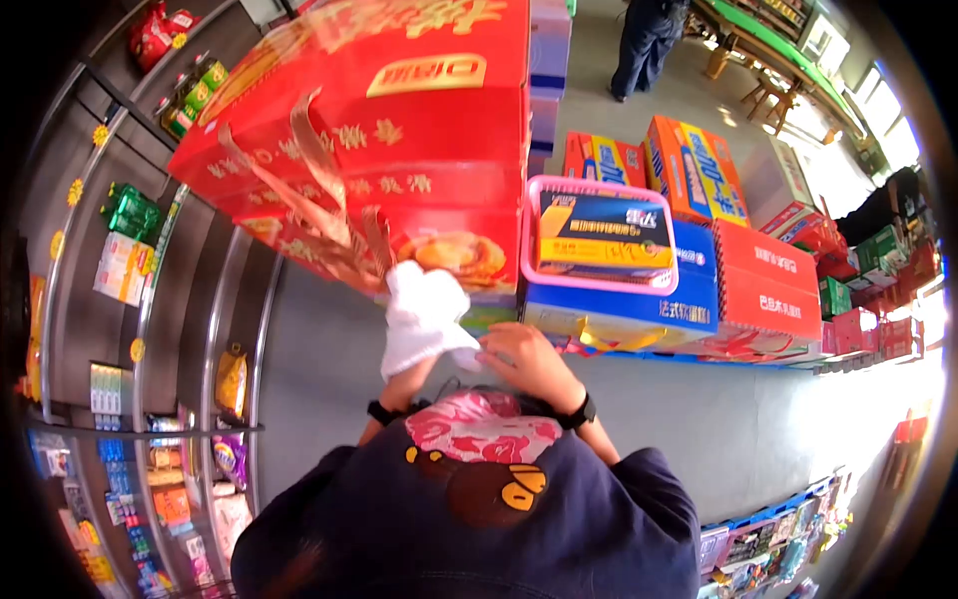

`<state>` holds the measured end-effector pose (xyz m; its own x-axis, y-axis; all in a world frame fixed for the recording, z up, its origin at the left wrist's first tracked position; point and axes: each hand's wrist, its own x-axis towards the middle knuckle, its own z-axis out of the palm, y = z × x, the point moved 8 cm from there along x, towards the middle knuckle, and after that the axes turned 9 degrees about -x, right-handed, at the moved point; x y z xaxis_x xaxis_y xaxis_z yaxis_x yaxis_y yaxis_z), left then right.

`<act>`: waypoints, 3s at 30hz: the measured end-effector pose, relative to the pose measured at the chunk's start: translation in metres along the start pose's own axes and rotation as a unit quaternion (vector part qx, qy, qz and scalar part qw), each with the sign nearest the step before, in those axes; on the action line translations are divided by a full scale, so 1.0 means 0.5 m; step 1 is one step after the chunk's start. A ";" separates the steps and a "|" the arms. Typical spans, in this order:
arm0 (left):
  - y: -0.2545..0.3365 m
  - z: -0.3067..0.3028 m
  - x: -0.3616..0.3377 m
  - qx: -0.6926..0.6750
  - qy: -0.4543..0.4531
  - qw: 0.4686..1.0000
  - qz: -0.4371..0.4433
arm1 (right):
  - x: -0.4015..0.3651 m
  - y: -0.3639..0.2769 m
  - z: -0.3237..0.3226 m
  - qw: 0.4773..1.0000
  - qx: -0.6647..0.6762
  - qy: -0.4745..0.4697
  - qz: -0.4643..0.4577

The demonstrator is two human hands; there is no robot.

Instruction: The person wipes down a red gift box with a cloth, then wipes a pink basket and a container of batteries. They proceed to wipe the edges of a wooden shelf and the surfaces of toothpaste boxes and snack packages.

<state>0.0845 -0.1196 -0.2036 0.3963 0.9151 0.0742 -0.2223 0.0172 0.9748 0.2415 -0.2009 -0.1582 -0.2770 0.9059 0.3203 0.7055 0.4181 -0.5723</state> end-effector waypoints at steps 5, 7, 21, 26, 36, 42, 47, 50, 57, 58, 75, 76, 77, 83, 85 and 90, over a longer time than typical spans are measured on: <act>0.113 0.050 -0.004 0.197 -0.212 0.950 0.115 | -0.017 0.058 -0.025 0.919 0.320 0.158 0.167; 0.099 0.072 -0.038 0.003 -0.216 0.975 -0.052 | -0.013 0.043 -0.033 0.918 0.330 0.134 0.173; 0.045 0.068 -0.036 0.413 -0.221 0.876 0.113 | -0.132 0.153 -0.048 0.860 0.255 0.236 0.375; -0.006 0.015 -0.026 0.357 -0.190 0.914 0.024 | -0.119 0.136 -0.094 0.831 0.259 0.354 0.342; 0.111 0.022 0.051 -0.165 -0.033 0.984 0.062 | 0.133 0.036 -0.203 0.859 -0.014 0.505 0.077; -0.006 0.036 0.036 -0.071 -0.045 0.994 -0.069 | 0.075 0.107 -0.101 0.893 -0.061 0.424 0.134; -0.081 0.011 0.021 -0.116 -0.017 0.987 -0.110 | 0.026 0.150 -0.031 0.916 -0.027 0.360 0.173; -0.057 -0.002 0.023 -0.182 0.043 0.978 -0.087 | 0.013 0.154 -0.038 0.917 0.026 0.354 0.180; 0.191 0.065 0.068 -0.079 -0.024 0.968 0.238 | 0.112 0.021 -0.227 0.893 0.102 0.437 0.040; 0.205 0.072 0.079 0.007 0.005 0.976 0.215 | 0.134 -0.009 -0.247 0.891 0.036 0.453 -0.003; -0.154 0.053 -0.011 0.310 -0.120 0.932 -0.143 | -0.283 0.260 0.004 0.852 0.123 0.317 0.399; -0.161 0.065 -0.019 0.311 -0.137 0.929 -0.146 | -0.317 0.258 -0.016 0.802 0.195 0.380 0.418; -0.154 0.080 -0.019 0.278 -0.130 0.946 -0.105 | -0.347 0.260 -0.036 0.779 0.222 0.412 0.417; -0.113 0.233 0.017 0.247 -0.195 0.948 -0.049 | -0.493 0.287 -0.132 0.685 0.225 0.556 0.414; -0.100 0.311 0.046 0.244 -0.255 0.934 0.056 | -0.497 0.280 -0.206 0.698 0.197 0.575 0.379; -0.086 0.470 0.076 0.326 -0.313 0.853 0.262 | -0.473 0.333 -0.326 0.798 -0.121 0.451 0.380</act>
<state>0.3184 -0.1804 -0.1935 0.8378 0.3306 0.4345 -0.0531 -0.7427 0.6675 0.5310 -0.3565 -0.2063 0.7970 0.4279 0.4262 0.5817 -0.3539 -0.7324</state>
